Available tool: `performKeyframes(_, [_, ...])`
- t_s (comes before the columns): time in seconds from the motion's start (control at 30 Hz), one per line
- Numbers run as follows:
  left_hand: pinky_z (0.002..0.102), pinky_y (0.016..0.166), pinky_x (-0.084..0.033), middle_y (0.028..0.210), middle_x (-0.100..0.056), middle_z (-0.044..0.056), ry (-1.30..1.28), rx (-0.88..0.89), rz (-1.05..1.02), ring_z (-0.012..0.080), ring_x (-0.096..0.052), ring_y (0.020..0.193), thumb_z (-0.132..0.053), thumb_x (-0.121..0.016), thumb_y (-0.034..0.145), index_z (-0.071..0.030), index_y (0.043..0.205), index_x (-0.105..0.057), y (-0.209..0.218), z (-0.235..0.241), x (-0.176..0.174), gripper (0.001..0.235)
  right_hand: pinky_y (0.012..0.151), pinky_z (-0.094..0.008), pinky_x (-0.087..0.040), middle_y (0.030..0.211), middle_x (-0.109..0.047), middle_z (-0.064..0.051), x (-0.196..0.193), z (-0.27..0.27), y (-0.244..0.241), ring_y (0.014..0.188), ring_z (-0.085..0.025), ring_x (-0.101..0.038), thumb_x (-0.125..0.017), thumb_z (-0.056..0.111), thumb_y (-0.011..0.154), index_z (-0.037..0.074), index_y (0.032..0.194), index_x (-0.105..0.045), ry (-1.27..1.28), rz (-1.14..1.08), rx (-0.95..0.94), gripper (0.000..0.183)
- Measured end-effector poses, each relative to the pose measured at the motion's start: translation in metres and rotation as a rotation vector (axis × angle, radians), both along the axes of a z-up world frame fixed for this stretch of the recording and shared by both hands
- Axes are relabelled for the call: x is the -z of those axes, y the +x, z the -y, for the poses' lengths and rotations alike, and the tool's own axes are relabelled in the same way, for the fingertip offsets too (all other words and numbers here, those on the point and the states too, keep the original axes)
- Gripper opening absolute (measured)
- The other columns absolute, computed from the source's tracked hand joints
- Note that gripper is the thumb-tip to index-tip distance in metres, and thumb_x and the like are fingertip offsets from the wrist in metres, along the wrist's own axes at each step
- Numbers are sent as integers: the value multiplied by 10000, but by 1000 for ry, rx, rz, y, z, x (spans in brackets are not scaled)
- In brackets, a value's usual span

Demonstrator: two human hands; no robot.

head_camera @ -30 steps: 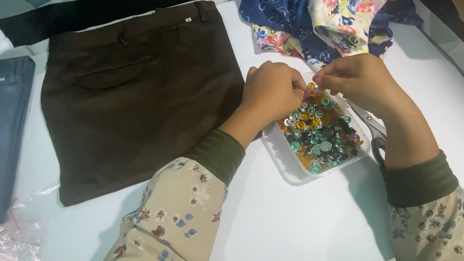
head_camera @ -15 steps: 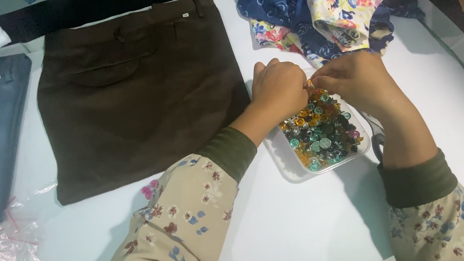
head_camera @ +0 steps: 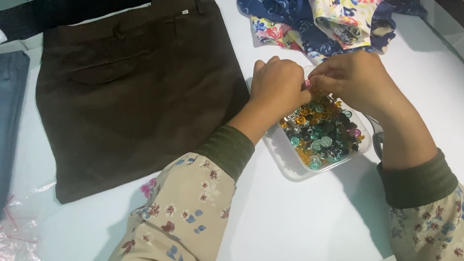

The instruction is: Picking up small pink buttons and placing them into small plastic zip-lock bags

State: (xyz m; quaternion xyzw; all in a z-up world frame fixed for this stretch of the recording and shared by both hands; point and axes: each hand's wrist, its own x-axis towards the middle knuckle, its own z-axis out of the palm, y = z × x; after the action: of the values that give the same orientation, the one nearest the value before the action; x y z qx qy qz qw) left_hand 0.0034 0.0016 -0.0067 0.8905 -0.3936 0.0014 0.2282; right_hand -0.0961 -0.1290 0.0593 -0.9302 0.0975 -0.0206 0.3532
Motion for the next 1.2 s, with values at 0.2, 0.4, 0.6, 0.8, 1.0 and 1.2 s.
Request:
performKeyframes(0.2, [454,782,-492,671,-665,64,-251,28,-30,276,-673,779,-284,-748,842,-106,766,-790,1,-14,-12,198,716,-409,-542,839,-750,-202,14,11,8,812,-352,-738,-717,99,1000,-6,1124,-777,-31,223,-51,174])
performKeyframes(0.4, [383,664,-527,658,-646,95,-749,47,-170,269,-667,697,-221,-796,788,-67,789,-761,-6,-52,-12,157,588,-259,-486,759,-715,-130,23,-4,11,647,-178,-662,-745,-9,1046,-47,1139,-764,133,688,-80,102])
performKeyframes(0.6, [377,605,-527,653,-573,42,-691,-25,125,272,-635,617,-166,-808,785,-134,772,-722,-53,-160,-34,93,540,-286,-453,739,-676,-85,13,-84,-19,592,-191,-594,-798,-33,975,15,916,-717,44,884,-95,111])
performKeyframes(0.8, [345,652,-501,673,-581,-25,-454,-261,194,200,-637,663,-177,-842,776,-183,768,-711,-121,-273,-24,131,508,-301,-517,599,-661,-30,48,-196,-47,524,-209,-642,-852,126,822,112,772,-727,214,695,-459,136])
performKeyframes(1.0, [314,652,-504,690,-569,-91,-400,-331,235,147,-639,674,-184,-850,743,-250,826,-734,-153,-324,22,158,517,-272,-571,623,-724,-44,60,-242,-54,545,-192,-693,-800,140,854,97,908,-778,29,522,-612,72])
performKeyframes(1.2, [372,631,-482,741,-538,-51,-326,-269,339,207,-614,696,-179,-820,778,-207,873,-691,-154,-327,21,163,502,-257,-563,601,-697,-2,72,-247,-60,550,-158,-683,-836,109,787,114,942,-793,-138,546,-627,161])
